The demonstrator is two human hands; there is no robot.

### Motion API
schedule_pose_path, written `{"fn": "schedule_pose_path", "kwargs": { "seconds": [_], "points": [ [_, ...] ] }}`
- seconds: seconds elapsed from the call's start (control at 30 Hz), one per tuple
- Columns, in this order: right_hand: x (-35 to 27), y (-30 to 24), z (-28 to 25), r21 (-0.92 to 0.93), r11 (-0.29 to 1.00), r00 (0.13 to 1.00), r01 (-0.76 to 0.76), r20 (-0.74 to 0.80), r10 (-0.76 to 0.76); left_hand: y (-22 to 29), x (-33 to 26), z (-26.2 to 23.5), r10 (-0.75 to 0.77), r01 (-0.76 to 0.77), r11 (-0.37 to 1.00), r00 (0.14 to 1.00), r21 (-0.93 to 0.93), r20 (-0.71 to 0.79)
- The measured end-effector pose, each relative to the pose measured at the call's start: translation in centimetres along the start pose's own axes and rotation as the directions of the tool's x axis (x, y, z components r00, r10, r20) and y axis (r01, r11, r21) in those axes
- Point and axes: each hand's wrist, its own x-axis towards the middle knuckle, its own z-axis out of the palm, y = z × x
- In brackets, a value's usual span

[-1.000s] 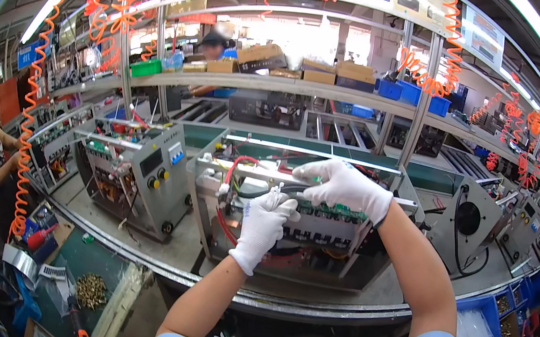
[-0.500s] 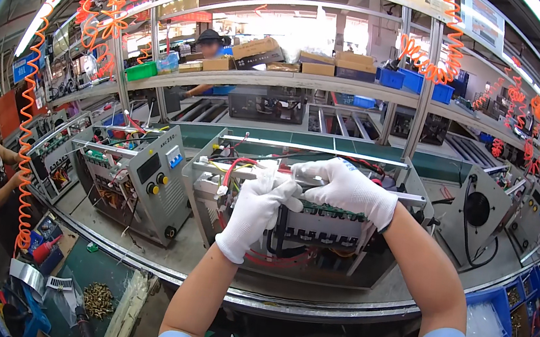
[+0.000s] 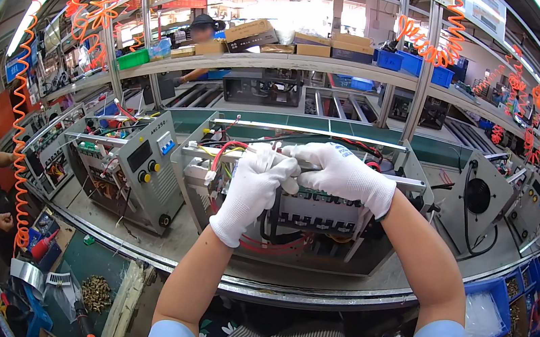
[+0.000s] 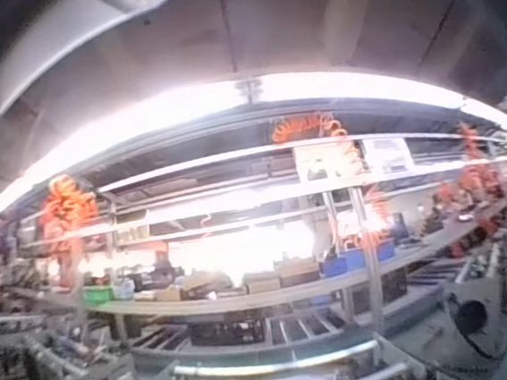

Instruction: The person assembles an electronic device by connecting various colored wires to a circuit board inside a metal chassis. They use zip ties to secure the wires and organize the internal components. The person also handles a small white plastic component and connects it to the wiring harness.

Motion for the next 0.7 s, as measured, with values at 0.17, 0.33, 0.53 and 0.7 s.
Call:
{"fn": "schedule_pose_path", "kwargs": {
  "seconds": [0.17,0.33,0.53,0.7],
  "points": [
    [0.0,0.1,-0.1,-0.025,0.998,0.998,-0.058,-0.001,0.058,0.5,-0.7,0.1,-0.062,0.062,0.998,0.998,0.010,-0.023],
    [-0.2,1.0,0.3,0.024,1.000,0.998,0.007,-0.061,-0.006,0.3,-0.4,-0.3,-0.081,0.080,0.997,0.997,-0.022,-0.019],
    [-0.4,0.1,-0.1,-0.102,0.995,1.000,0.007,0.006,-0.006,-0.3,0.6,0.0,-0.037,0.036,0.999,0.996,-0.011,-0.083],
    [-0.6,-0.1,0.3,-0.115,0.993,0.998,-0.025,-0.058,0.018,-0.7,1.1,0.4,0.155,-0.110,0.928,0.983,0.356,-0.102]
  ]
}}
